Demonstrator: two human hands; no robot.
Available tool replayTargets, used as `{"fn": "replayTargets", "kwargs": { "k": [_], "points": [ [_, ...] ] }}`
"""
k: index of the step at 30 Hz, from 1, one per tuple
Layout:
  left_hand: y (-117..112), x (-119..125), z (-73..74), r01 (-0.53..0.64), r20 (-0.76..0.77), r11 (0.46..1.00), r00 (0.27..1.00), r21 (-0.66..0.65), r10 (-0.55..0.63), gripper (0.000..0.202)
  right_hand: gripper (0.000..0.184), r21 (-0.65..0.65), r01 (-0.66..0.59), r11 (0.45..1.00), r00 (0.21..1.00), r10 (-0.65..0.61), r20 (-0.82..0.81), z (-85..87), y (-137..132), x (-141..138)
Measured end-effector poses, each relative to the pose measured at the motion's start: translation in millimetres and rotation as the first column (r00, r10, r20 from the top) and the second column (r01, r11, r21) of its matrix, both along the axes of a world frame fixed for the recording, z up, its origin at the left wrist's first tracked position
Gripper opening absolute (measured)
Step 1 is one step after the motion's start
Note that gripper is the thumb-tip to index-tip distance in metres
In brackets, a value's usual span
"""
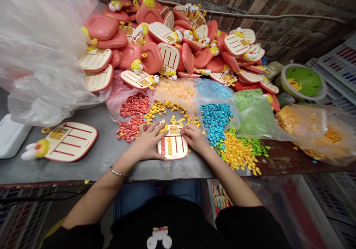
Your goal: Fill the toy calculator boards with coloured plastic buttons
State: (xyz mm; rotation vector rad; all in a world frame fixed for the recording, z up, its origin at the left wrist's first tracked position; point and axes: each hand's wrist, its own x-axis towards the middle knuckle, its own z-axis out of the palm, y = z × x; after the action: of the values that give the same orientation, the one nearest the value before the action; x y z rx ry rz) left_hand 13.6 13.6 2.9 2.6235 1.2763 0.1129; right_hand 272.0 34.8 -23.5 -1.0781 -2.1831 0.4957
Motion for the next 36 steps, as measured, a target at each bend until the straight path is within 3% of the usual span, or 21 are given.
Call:
{"fn": "replayTargets", "kwargs": {
  "k": [4,8,11,14,16,18,20,21,24,27,30,33,36],
  "points": [
    [0,0,0.0,0.02,-0.007,1.0,1.0,-0.005,-0.02,0.104,0.014,-0.078,0.015,0.997,0.998,-0.019,-0.053,0.4,-15,-3],
    [-1,1,1.0,0.027,-0.024,1.0,0.999,-0.004,-0.027,0.104,0.012,-0.158,-0.01,0.987,0.991,-0.011,-0.133,0.7,-13,-15],
    [-1,1,1.6,0.017,-0.026,1.0,1.0,-0.001,-0.017,0.104,0.015,-0.217,-0.16,0.963,0.984,0.137,-0.118,8.9,-14,-15],
    [0,1,1.7,0.014,-0.02,1.0,1.0,-0.003,-0.014,0.104,0.021,-0.31,-0.327,0.893,0.945,0.299,-0.136,20.7,-21,2],
    [0,0,1.3,0.012,-0.014,1.0,1.0,0.0,-0.012,0.104,0.021,-0.318,-0.234,0.919,0.969,0.191,-0.16,25.2,-23,23],
    [0,0,0.8,0.013,-0.009,1.0,1.0,0.003,-0.013,0.104,0.017,-0.242,0.053,0.969,0.99,-0.082,-0.112,24.2,-17,48],
    [0,0,0.1,0.018,-0.006,1.0,1.0,0.002,-0.018,0.103,0.015,-0.099,0.307,0.946,0.952,-0.306,0.025,17.9,-5,70],
    [0,0,-0.2,0.02,-0.005,1.0,1.0,0.001,-0.02,0.103,0.014,-0.031,0.359,0.933,0.929,-0.354,0.113,13.7,1,79],
    [0,0,-0.8,0.016,0.002,1.0,1.0,0.002,-0.016,0.103,0.015,0.082,0.353,0.932,0.87,-0.36,0.336,2.0,19,89],
    [0,0,-0.5,0.015,0.003,1.0,1.0,0.001,-0.015,0.102,0.019,0.103,0.334,0.937,0.848,-0.346,0.401,-0.3,25,84],
    [1,0,0.6,0.021,-0.006,1.0,1.0,-0.009,-0.022,0.102,0.02,0.057,0.326,0.944,0.905,-0.329,0.271,7.0,19,76],
    [1,0,1.6,0.021,-0.009,1.0,1.0,-0.018,-0.021,0.103,0.022,-0.062,0.277,0.959,0.96,-0.279,-0.014,15.8,7,64],
    [0,0,1.9,0.014,-0.001,1.0,1.0,-0.022,-0.014,0.103,0.014,-0.176,0.179,0.968,0.938,-0.222,-0.267,20.2,-3,43]
  ]
}}
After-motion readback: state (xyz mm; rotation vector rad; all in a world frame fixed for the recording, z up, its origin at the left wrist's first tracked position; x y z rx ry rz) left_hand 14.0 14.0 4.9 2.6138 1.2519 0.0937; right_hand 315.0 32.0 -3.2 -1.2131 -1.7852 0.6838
